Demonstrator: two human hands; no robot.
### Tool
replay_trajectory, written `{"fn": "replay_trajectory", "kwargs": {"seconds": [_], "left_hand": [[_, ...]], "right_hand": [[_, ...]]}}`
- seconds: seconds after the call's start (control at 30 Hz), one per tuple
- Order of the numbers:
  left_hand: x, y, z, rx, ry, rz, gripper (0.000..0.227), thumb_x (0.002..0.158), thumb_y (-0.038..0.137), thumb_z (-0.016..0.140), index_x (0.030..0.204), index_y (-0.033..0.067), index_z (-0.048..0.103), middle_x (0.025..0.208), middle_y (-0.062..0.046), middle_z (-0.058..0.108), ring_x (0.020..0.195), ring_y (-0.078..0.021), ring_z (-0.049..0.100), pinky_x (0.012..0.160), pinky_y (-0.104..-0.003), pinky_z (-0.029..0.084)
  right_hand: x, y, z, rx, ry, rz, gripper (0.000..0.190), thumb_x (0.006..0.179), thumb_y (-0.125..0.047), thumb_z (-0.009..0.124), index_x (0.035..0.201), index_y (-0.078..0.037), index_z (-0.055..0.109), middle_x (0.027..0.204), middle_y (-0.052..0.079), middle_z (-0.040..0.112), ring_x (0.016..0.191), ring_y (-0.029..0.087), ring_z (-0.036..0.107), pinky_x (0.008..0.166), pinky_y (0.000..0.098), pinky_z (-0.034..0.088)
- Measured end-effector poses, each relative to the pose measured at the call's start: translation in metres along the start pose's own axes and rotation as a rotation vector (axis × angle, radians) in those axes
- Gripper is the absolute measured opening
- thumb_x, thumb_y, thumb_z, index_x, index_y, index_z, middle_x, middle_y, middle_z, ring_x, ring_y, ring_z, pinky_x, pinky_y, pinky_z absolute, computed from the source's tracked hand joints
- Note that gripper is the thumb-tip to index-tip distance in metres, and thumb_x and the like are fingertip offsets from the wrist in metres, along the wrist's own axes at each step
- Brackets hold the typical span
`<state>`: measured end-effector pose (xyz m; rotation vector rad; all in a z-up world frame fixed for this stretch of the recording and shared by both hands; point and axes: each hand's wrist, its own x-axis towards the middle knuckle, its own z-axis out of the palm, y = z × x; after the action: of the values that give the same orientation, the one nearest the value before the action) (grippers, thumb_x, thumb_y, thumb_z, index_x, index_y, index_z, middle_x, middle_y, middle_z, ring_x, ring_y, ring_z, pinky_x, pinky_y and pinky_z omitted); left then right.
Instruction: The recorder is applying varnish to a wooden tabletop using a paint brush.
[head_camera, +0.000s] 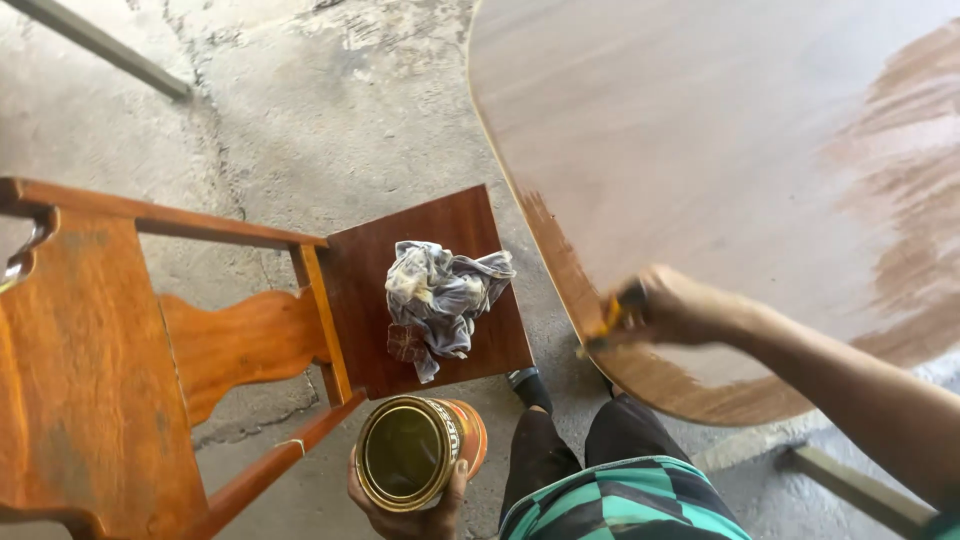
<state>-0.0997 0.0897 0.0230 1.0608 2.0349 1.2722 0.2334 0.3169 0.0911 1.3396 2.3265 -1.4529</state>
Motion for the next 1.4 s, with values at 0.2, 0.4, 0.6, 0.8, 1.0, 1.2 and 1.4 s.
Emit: {"fn": "replay_trajectory", "kwargs": {"seconds": [0.2, 0.4, 0.6, 0.8, 1.0, 1.2, 1.4], "left_hand": [[0.023, 0.013, 0.006, -0.088, -0.09, 0.127, 0.116, 0.063, 0.03, 0.088, 0.153, -0.0028, 0.021, 0.144, -0.028, 0.052, 0.128, -0.0369, 0.062, 0.108, -0.048, 0.055], [0.032, 0.016, 0.011, 0.018, -0.146, 0.111, 0.116, 0.063, 0.033, 0.087, 0.153, -0.0006, 0.022, 0.142, -0.027, 0.052, 0.126, -0.0374, 0.063, 0.108, -0.049, 0.057], [0.044, 0.02, 0.017, 0.035, -0.204, 0.162, 0.118, 0.061, 0.035, 0.088, 0.152, -0.0011, 0.021, 0.14, -0.026, 0.052, 0.124, -0.0381, 0.062, 0.108, -0.049, 0.055], [0.043, 0.036, 0.024, 0.061, -0.256, 0.175, 0.117, 0.059, 0.035, 0.088, 0.151, 0.0005, 0.025, 0.14, -0.026, 0.053, 0.126, -0.0385, 0.063, 0.109, -0.049, 0.055], [0.03, 0.033, 0.04, -0.18, -0.329, 0.242, 0.121, 0.067, 0.037, 0.088, 0.154, -0.0014, 0.012, 0.145, -0.028, 0.044, 0.128, -0.0393, 0.058, 0.105, -0.049, 0.055], [0.013, 0.055, 0.064, -0.112, -0.358, 0.29, 0.12, 0.066, 0.035, 0.088, 0.153, -0.0006, 0.014, 0.143, -0.026, 0.048, 0.126, -0.0376, 0.061, 0.104, -0.048, 0.056], [-0.015, 0.077, 0.08, -0.022, -0.371, 0.313, 0.118, 0.064, 0.033, 0.088, 0.152, 0.0002, 0.017, 0.14, -0.025, 0.051, 0.123, -0.0358, 0.064, 0.103, -0.047, 0.056]], "right_hand": [[0.098, 0.055, -0.029, 0.266, 0.538, -0.117, 0.016, 0.085, -0.021, 0.083, 0.09, -0.008, 0.074, 0.085, 0.007, 0.078, 0.071, 0.013, 0.075, 0.066, 0.03, 0.065], [0.084, 0.013, -0.011, 0.522, 1.061, 0.183, 0.015, 0.09, -0.016, 0.077, 0.095, -0.004, 0.07, 0.084, 0.01, 0.076, 0.062, 0.014, 0.071, 0.053, 0.0262, 0.063], [0.061, 0.019, -0.004, 0.615, 1.188, 0.352, 0.014, 0.09, -0.013, 0.076, 0.096, -0.001, 0.072, 0.084, 0.011, 0.076, 0.064, 0.012, 0.071, 0.054, 0.025, 0.062], [0.07, 0.035, 0.009, 0.342, 1.138, 0.096, 0.019, 0.09, -0.011, 0.081, 0.105, -0.002, 0.075, 0.096, 0.013, 0.078, 0.08, 0.015, 0.074, 0.07, 0.0283, 0.061], [0.012, 0.099, -0.044, 0.304, 1.367, 0.462, 0.02, 0.087, -0.018, 0.081, 0.105, -0.009, 0.076, 0.096, 0.009, 0.076, 0.077, 0.017, 0.073, 0.069, 0.0369, 0.062], [0.043, 0.054, 0.039, -0.698, 1.108, 0.511, 0.013, 0.103, -0.017, 0.064, 0.098, -0.005, 0.066, 0.09, 0.013, 0.063, 0.076, 0.022, 0.061, 0.049, 0.036, 0.053], [-0.03, -0.029, 0.022, 0.428, 0.966, 0.294, 0.016, 0.078, -0.01, 0.076, 0.092, -0.007, 0.068, 0.094, 0.012, 0.073, 0.09, 0.025, 0.069, 0.074, 0.0411, 0.058]]}}
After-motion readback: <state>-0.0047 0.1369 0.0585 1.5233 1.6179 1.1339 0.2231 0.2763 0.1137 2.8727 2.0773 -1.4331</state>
